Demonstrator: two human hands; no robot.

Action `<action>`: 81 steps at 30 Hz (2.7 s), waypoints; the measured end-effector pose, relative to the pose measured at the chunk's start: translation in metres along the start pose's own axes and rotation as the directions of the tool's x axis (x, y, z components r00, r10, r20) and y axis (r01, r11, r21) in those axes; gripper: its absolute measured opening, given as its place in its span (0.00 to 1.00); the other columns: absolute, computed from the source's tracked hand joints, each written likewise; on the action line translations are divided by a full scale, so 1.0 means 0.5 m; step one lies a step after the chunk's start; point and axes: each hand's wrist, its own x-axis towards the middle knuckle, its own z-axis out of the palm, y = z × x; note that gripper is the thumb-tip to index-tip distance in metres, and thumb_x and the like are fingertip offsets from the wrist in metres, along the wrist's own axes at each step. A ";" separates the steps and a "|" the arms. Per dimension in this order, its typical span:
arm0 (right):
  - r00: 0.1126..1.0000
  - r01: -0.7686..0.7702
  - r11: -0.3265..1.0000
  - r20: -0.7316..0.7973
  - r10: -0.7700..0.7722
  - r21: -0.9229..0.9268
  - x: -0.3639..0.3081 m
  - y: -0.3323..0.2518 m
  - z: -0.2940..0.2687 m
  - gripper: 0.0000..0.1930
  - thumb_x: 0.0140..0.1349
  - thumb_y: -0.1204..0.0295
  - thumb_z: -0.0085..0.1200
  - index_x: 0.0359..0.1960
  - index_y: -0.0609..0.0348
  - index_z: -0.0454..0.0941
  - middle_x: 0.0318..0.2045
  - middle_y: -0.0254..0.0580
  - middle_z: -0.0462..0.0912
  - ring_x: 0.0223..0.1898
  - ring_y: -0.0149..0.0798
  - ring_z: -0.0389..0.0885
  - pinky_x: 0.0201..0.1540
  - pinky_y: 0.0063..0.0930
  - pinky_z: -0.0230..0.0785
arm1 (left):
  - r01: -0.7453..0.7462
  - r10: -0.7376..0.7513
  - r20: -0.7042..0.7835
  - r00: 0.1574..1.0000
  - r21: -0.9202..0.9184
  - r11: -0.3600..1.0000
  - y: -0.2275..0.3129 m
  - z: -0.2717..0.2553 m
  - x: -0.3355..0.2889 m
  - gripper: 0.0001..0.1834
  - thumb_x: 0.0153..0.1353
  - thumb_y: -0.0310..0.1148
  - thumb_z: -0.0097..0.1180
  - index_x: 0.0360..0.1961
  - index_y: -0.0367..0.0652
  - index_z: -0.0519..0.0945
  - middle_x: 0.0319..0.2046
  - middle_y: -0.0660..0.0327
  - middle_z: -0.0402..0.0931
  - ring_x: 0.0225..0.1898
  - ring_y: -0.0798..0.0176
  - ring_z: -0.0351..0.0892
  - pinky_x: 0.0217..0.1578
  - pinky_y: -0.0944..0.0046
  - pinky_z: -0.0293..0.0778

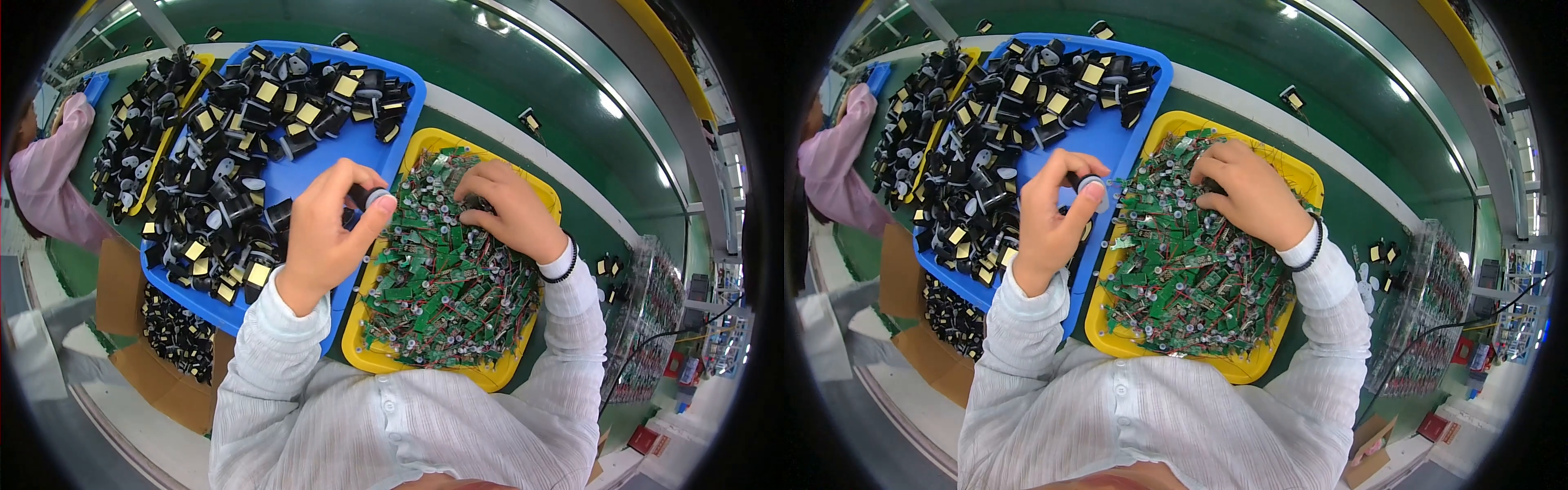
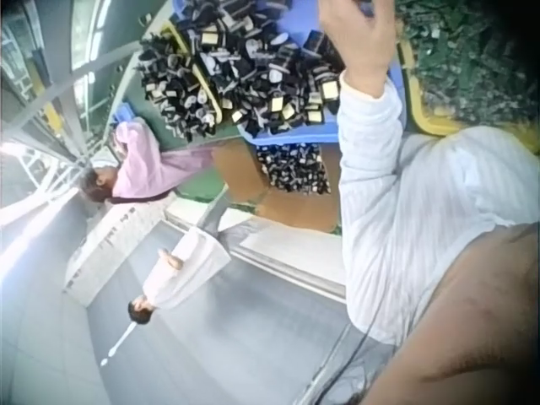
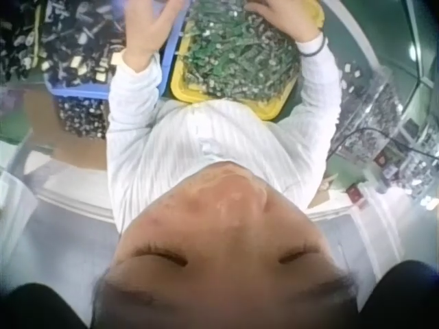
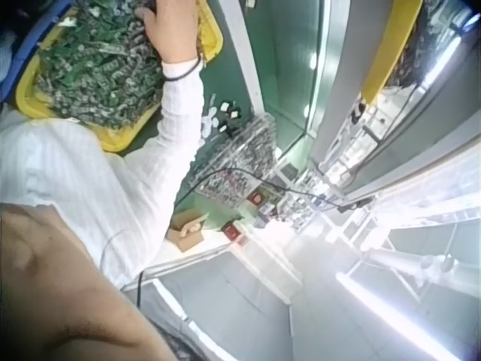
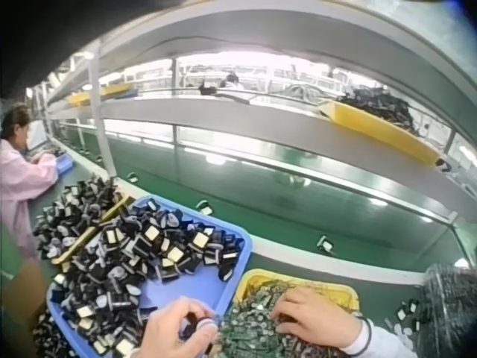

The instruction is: The person assembles electronic circuit boards and small plastic components by hand at a workbench.

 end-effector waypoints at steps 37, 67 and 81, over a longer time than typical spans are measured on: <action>0.910 -0.199 0.519 -0.040 0.412 0.831 -0.087 -0.145 -0.021 0.10 0.49 0.85 0.54 0.33 0.63 0.70 0.33 0.38 0.75 0.39 0.32 0.74 0.43 0.24 0.66 | 0.513 -0.180 0.483 0.857 -0.764 0.391 0.043 0.076 -0.067 0.13 0.65 0.33 0.45 0.45 0.35 0.71 0.43 0.57 0.72 0.42 0.66 0.73 0.45 0.65 0.72; 0.834 -0.221 0.947 -0.457 0.308 0.234 -0.078 -0.195 0.030 0.05 0.39 0.80 0.59 0.20 0.59 0.78 0.14 0.35 0.73 0.15 0.34 0.67 0.17 0.25 0.58 | -0.339 0.341 0.079 0.937 -0.045 0.940 0.069 0.070 -0.068 0.16 0.39 0.20 0.62 0.34 0.36 0.79 0.41 0.57 0.77 0.45 0.50 0.75 0.44 0.59 0.74; 0.838 -0.309 0.623 -0.104 0.536 0.719 -0.096 -0.171 0.038 0.06 0.48 0.79 0.55 0.18 0.65 0.71 0.13 0.34 0.73 0.16 0.22 0.67 0.18 0.16 0.56 | -0.472 0.472 0.022 0.882 0.019 0.881 0.078 0.075 -0.086 0.18 0.33 0.20 0.62 0.32 0.35 0.80 0.38 0.59 0.78 0.43 0.51 0.75 0.41 0.62 0.74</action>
